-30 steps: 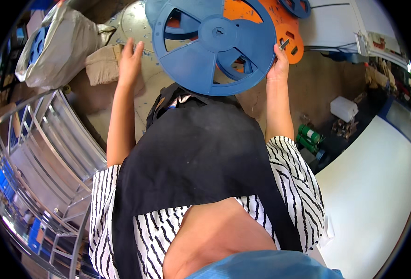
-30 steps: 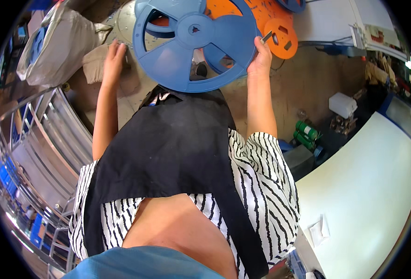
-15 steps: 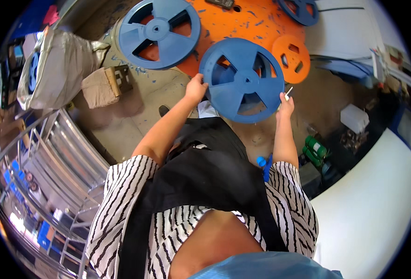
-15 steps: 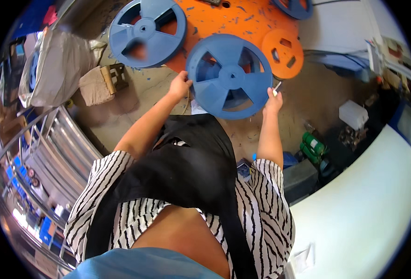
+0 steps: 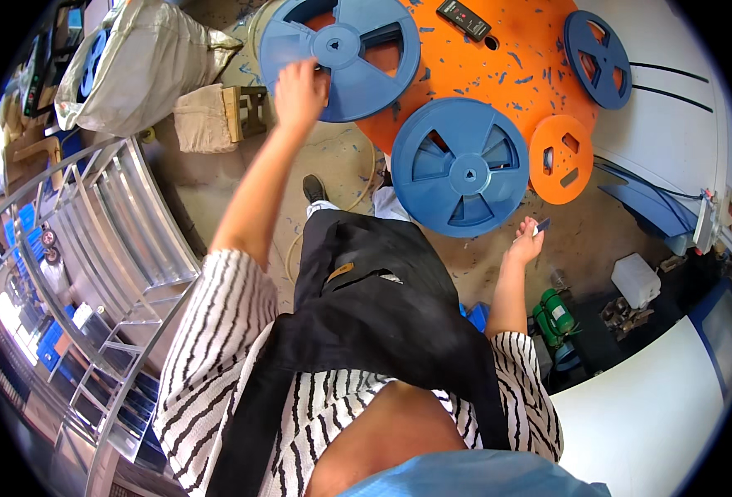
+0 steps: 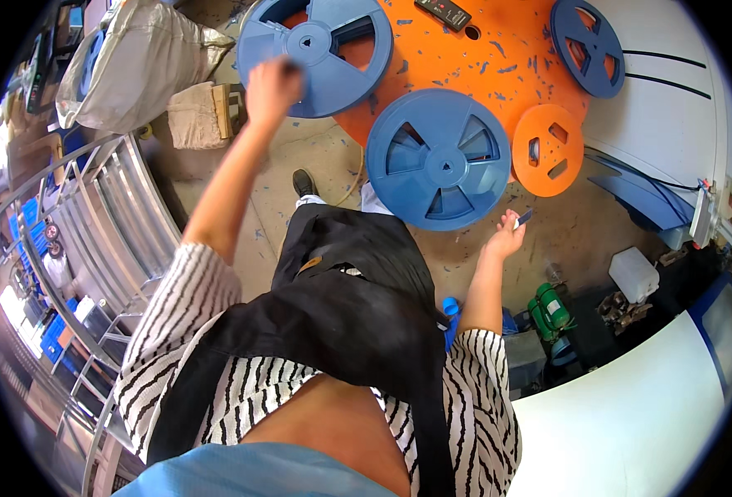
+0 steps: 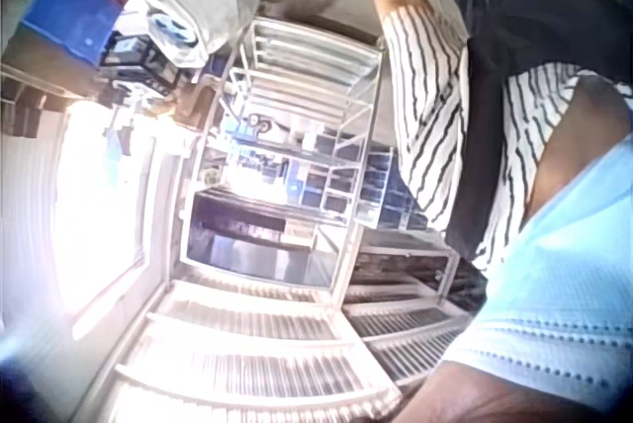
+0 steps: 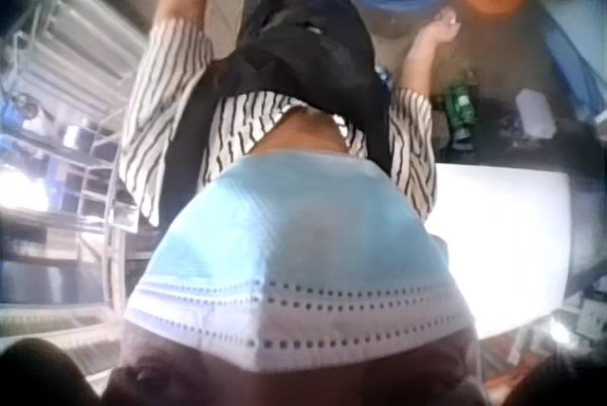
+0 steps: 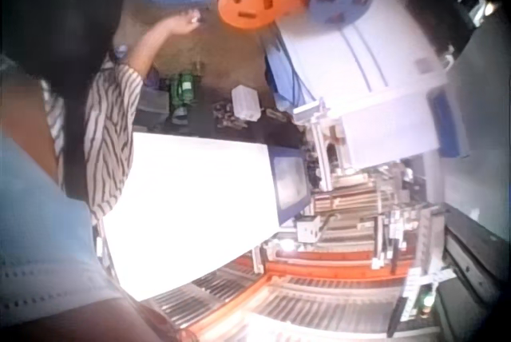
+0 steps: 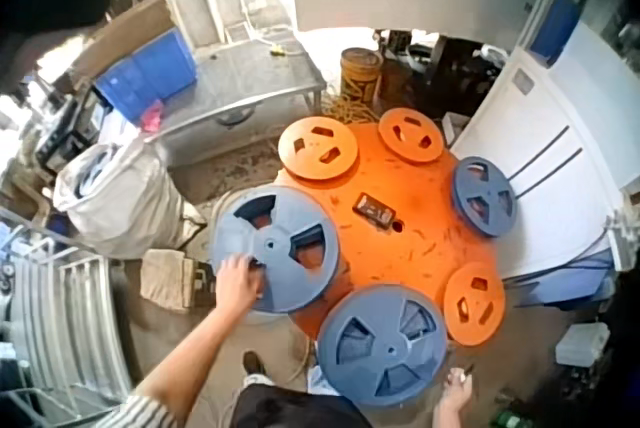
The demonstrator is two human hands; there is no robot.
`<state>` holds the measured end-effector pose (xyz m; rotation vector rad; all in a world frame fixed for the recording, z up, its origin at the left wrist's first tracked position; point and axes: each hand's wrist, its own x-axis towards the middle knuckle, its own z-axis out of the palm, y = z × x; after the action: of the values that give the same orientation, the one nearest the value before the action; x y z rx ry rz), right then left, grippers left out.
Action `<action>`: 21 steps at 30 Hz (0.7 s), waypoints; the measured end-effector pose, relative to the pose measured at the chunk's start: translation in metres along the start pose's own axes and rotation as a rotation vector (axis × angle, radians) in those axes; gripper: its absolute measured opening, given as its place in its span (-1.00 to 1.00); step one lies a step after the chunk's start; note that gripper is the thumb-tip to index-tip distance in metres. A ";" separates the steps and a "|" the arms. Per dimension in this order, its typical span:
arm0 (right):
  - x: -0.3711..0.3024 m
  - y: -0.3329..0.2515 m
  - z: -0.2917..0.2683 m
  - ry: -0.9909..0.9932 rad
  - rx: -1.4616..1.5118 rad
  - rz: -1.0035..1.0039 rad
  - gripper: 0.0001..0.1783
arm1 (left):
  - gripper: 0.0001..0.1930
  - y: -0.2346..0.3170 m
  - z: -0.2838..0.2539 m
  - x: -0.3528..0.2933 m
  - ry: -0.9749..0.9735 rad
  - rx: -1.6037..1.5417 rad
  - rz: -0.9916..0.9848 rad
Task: The person picks up blue plastic spools from a metal rack and a table, then uses a small white tool to scrape and clean the surfaces of each spool. The cleaned spools are placed back on the table.
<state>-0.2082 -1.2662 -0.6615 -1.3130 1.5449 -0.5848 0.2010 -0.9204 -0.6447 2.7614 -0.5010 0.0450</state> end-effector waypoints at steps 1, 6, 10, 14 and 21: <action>-0.003 0.000 -0.002 -0.019 -0.020 -0.024 -0.83 | -0.41 -0.010 -0.014 0.026 0.120 -0.006 0.196; -0.028 -0.008 0.006 -0.074 -0.087 -0.082 -0.82 | 0.05 -0.052 0.011 0.107 -0.341 0.471 0.554; -0.058 -0.017 0.015 -0.099 -0.097 -0.156 -0.81 | 0.00 -0.039 0.006 0.116 -0.382 0.325 0.614; -0.090 -0.036 0.027 -0.130 0.001 -0.143 -0.77 | -0.03 -0.043 -0.021 0.099 -0.387 0.116 0.555; -0.197 -0.106 0.104 -0.781 0.270 -0.059 -0.79 | -0.17 0.006 -0.176 0.013 -0.476 -0.569 0.254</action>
<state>-0.0824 -1.0910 -0.5413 -1.1782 0.7606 -0.2463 0.2159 -0.8721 -0.4757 2.1247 -0.8318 -0.6085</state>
